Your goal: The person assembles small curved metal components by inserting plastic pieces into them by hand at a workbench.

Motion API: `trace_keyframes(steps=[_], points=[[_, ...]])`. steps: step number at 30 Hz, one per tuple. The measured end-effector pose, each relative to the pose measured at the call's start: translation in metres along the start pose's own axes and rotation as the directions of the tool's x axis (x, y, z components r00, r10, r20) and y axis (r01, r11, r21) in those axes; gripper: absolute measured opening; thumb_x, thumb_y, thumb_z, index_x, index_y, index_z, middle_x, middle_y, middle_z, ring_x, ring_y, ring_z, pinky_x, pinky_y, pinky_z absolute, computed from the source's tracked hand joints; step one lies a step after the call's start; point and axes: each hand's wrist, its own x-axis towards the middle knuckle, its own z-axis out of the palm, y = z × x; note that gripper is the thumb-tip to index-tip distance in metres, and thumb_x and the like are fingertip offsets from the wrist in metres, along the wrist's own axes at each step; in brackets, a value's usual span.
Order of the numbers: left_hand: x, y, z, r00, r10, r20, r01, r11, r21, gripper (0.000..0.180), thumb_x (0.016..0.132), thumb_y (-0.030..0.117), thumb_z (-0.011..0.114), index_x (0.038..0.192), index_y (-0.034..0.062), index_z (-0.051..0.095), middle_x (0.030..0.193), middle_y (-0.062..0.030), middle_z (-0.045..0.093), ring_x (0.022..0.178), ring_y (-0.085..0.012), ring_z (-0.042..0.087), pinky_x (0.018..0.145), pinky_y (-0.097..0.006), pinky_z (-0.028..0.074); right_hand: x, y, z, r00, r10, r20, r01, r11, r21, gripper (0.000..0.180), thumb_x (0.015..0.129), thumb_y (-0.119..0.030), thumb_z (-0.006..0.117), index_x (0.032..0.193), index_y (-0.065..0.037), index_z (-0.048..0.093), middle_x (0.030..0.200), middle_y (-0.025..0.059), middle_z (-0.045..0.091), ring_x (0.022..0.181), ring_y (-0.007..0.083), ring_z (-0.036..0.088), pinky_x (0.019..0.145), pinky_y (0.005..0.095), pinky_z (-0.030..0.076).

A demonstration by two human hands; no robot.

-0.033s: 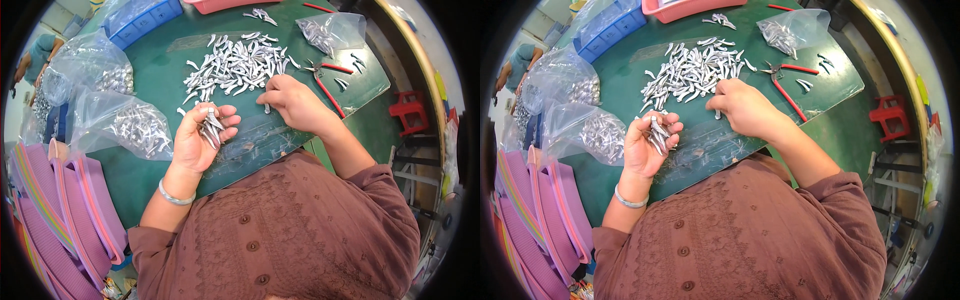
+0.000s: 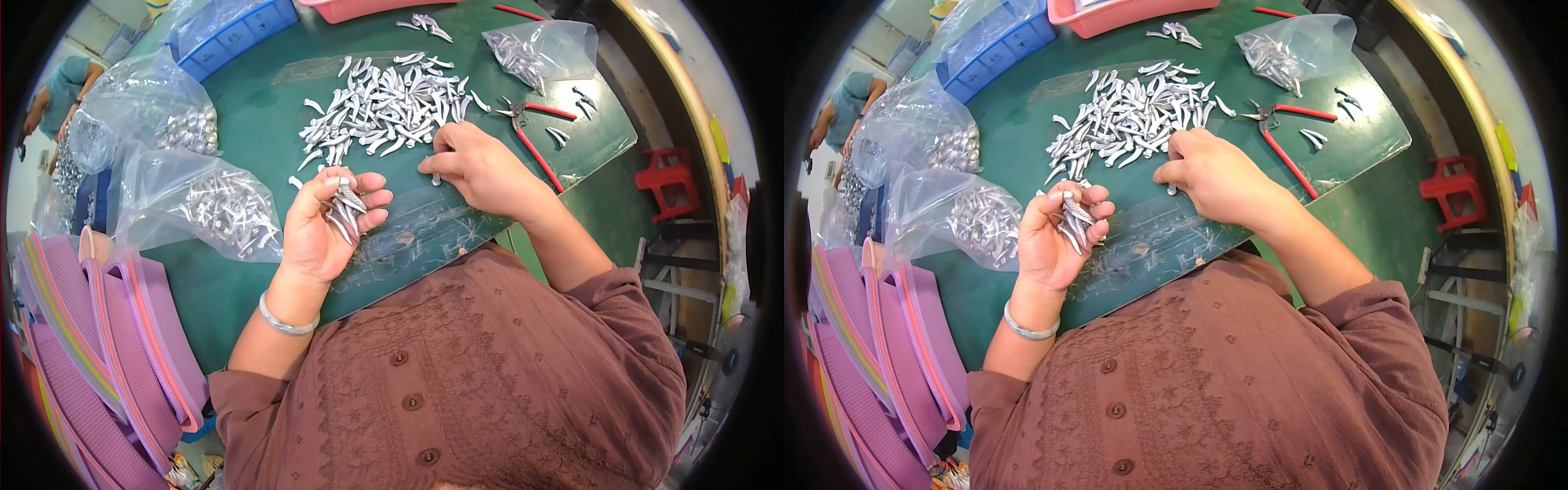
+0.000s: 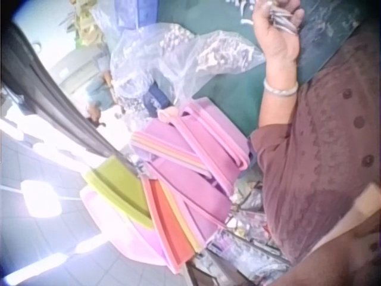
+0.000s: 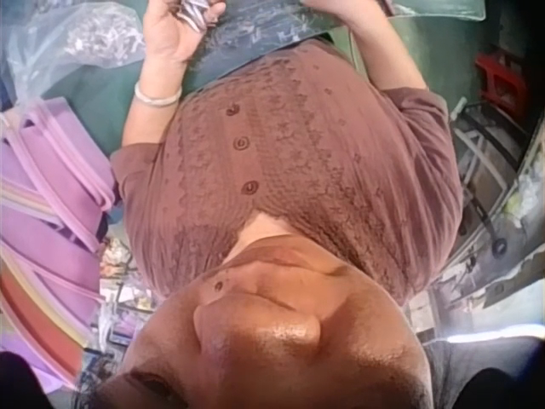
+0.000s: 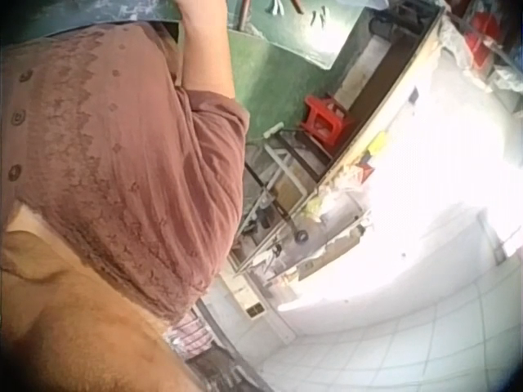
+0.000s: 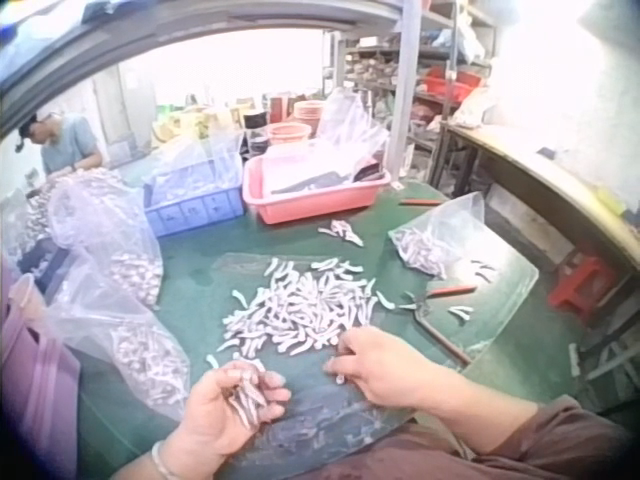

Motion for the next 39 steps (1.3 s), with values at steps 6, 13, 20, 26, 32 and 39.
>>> trace_keyframes(steps=[6,13,20,26,32,39], points=[[0.002,-0.002,0.000,0.999,-0.040,-0.026,0.040,0.999,0.018,0.021,0.082,0.017,0.045,0.094,0.0018,0.052,0.083,-0.0122,0.057,0.070,-0.0216,0.057,0.054,-0.028,0.048,0.002,0.001,0.000,0.994,-0.085,-0.067,0.088,0.995,0.047,0.006,0.067,-0.003,0.058,0.073,-0.003,0.056,0.081,0.0080,0.049,0.078,0.0257,0.048,0.067,0.0329,0.041],[-0.003,-0.004,0.010,0.989,-0.140,-0.047,0.147,0.938,0.314,0.017,0.085,0.017,0.049,0.093,0.0029,0.055,0.070,-0.0039,0.053,0.056,-0.0094,0.047,0.041,-0.016,0.032,0.009,-0.016,0.005,0.940,-0.147,-0.308,0.235,0.933,0.274,0.014,0.064,0.007,0.060,0.072,-0.001,0.053,0.074,0.0071,0.054,0.070,0.0233,0.053,0.061,0.0298,0.043],[-0.006,-0.004,0.015,0.987,-0.149,-0.065,0.162,0.924,0.346,0.012,0.084,0.015,0.053,0.087,0.0045,0.057,0.067,-0.0003,0.054,0.053,-0.0059,0.046,0.043,-0.016,0.031,0.013,-0.028,0.018,0.909,-0.090,-0.408,0.251,0.898,0.361,0.017,0.062,0.010,0.061,0.072,-0.002,0.053,0.075,0.0080,0.056,0.069,0.0201,0.055,0.058,0.0271,0.043],[-0.006,-0.004,0.015,0.991,-0.116,-0.065,0.132,0.924,0.360,0.011,0.083,0.012,0.052,0.088,0.0035,0.057,0.067,-0.0015,0.053,0.053,-0.0064,0.045,0.042,-0.016,0.031,0.014,-0.030,0.023,0.904,-0.049,-0.424,0.229,0.893,0.386,0.018,0.061,0.007,0.062,0.071,-0.004,0.051,0.072,0.0059,0.055,0.069,0.0220,0.054,0.061,0.0298,0.043],[-0.007,-0.005,0.016,0.992,-0.094,-0.079,0.116,0.923,0.367,0.011,0.083,0.011,0.051,0.088,0.0029,0.057,0.066,-0.0026,0.052,0.051,-0.0072,0.043,0.040,-0.016,0.030,0.013,-0.033,0.021,0.908,-0.050,-0.416,0.221,0.900,0.375,0.016,0.063,0.008,0.062,0.072,-0.002,0.053,0.074,0.0076,0.057,0.070,0.0200,0.055,0.060,0.0273,0.043],[-0.006,-0.005,0.016,0.990,-0.094,-0.110,0.127,0.925,0.359,0.011,0.084,0.013,0.051,0.085,0.0033,0.057,0.065,-0.0020,0.051,0.050,-0.0073,0.043,0.040,-0.016,0.029,0.013,-0.035,0.024,0.893,-0.038,-0.447,0.224,0.901,0.371,0.019,0.061,0.008,0.062,0.072,-0.003,0.051,0.073,0.0063,0.055,0.069,0.0221,0.053,0.061,0.0296,0.043]])
